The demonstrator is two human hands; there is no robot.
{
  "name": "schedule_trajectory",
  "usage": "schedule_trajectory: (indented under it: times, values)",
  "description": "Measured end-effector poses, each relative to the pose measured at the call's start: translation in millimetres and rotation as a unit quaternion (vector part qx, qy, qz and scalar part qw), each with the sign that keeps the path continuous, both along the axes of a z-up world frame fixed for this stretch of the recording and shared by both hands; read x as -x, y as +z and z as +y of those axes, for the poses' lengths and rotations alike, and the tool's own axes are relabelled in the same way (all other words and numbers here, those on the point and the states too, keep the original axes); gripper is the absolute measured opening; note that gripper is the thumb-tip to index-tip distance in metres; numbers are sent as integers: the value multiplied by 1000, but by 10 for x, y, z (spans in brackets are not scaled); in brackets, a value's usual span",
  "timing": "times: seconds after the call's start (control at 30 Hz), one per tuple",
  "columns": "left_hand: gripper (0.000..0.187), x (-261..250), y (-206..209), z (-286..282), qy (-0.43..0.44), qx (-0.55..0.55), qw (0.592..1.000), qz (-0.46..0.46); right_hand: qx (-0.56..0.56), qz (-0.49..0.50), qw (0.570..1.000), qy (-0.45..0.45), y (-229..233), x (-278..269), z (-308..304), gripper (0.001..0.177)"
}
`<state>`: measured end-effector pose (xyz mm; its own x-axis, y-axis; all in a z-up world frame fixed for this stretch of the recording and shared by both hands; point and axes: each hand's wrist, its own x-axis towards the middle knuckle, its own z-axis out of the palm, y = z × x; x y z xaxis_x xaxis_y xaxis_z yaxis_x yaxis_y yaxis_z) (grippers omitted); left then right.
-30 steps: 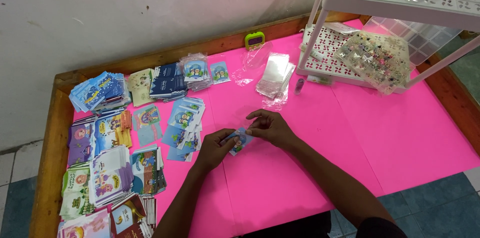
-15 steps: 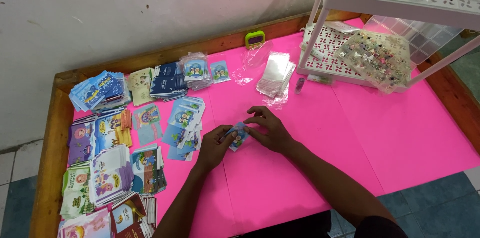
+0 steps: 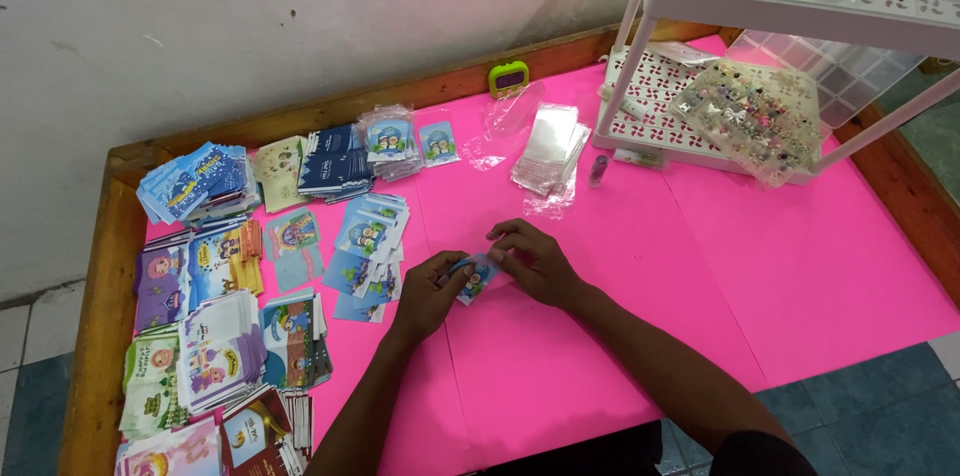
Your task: Packaging small illustrated cards into clear plastic sleeves on a pink workspace.
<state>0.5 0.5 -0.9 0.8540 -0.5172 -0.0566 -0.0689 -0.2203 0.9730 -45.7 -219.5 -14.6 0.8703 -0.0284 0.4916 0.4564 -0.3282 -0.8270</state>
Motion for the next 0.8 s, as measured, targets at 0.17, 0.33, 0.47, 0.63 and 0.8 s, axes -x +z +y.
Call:
schedule_trajectory:
  times: [0.17, 0.33, 0.47, 0.63, 0.8]
  values:
    - [20, 39, 113, -21, 1, -5, 1000, -2, -36, 31, 999, 19, 8, -5, 5, 8]
    - [21, 55, 124, -21, -1, -3, 1000, 1, -59, 60, 996, 27, -49, -36, -13, 9]
    - [23, 55, 118, -28, -3, -1, 1000, 7, -104, 102, 987, 64, -64, -43, -68, 9]
    - [23, 43, 126, -3, -17, 8, 1000, 8, -133, 150, 974, 108, 114, -23, -104, 12]
    - [23, 42, 69, -11, -16, 25, 999, 19, -165, 176, 960, 141, 164, -20, -147, 13]
